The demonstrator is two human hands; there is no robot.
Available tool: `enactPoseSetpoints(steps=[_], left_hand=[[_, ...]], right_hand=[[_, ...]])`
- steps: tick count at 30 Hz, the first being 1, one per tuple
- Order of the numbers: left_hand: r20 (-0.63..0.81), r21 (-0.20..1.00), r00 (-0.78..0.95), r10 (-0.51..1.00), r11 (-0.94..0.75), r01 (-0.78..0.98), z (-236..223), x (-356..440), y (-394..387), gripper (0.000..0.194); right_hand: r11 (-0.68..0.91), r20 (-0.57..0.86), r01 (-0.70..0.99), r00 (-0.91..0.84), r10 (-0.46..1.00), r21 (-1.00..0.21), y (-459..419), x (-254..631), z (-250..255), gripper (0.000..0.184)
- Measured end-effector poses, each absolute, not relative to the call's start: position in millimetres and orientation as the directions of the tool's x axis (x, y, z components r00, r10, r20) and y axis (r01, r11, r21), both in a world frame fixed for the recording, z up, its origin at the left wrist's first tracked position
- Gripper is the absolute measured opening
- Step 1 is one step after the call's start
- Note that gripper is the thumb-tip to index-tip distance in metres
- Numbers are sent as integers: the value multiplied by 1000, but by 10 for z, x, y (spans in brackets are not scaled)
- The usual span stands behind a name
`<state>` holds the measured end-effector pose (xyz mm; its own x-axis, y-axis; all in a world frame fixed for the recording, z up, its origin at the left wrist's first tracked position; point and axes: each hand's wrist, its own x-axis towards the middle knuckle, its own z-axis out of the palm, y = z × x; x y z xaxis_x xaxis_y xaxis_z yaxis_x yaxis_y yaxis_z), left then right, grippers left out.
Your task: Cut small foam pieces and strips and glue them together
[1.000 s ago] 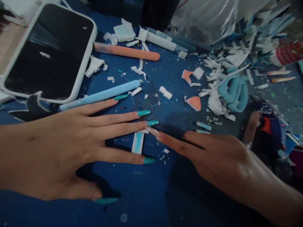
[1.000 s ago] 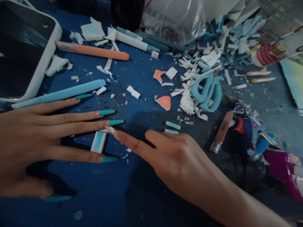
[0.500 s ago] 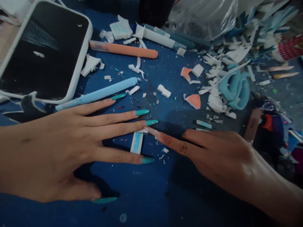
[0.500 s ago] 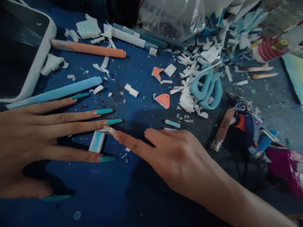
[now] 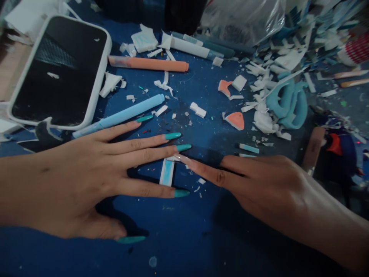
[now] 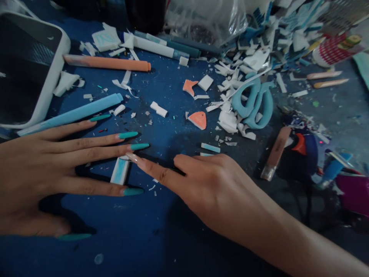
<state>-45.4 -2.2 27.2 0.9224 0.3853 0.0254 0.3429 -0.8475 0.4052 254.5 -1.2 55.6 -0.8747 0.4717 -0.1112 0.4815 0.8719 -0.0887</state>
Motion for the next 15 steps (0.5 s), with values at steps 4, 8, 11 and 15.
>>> enactPoseSetpoints(steps=[4,8,11,15], left_hand=[[21,360,935,353,-876,323,278,-460,-7,74],[38,341,934,355,-883,322,253,-478,-16,75],[40,340,929,367,-880,333,252,-473,-24,71],[33,334,928,372,-879,340,269,-454,-28,67]], right_hand=[[881,-95,472,-879,467,-39,-16,2524,540,54],[878,-32,477,-878,478,38,-37,2470,565,51],[858,-1,506,-861,508,87,-55,2469,601,45],[821,-46,559,-822,567,117,-60,2599,628,49]])
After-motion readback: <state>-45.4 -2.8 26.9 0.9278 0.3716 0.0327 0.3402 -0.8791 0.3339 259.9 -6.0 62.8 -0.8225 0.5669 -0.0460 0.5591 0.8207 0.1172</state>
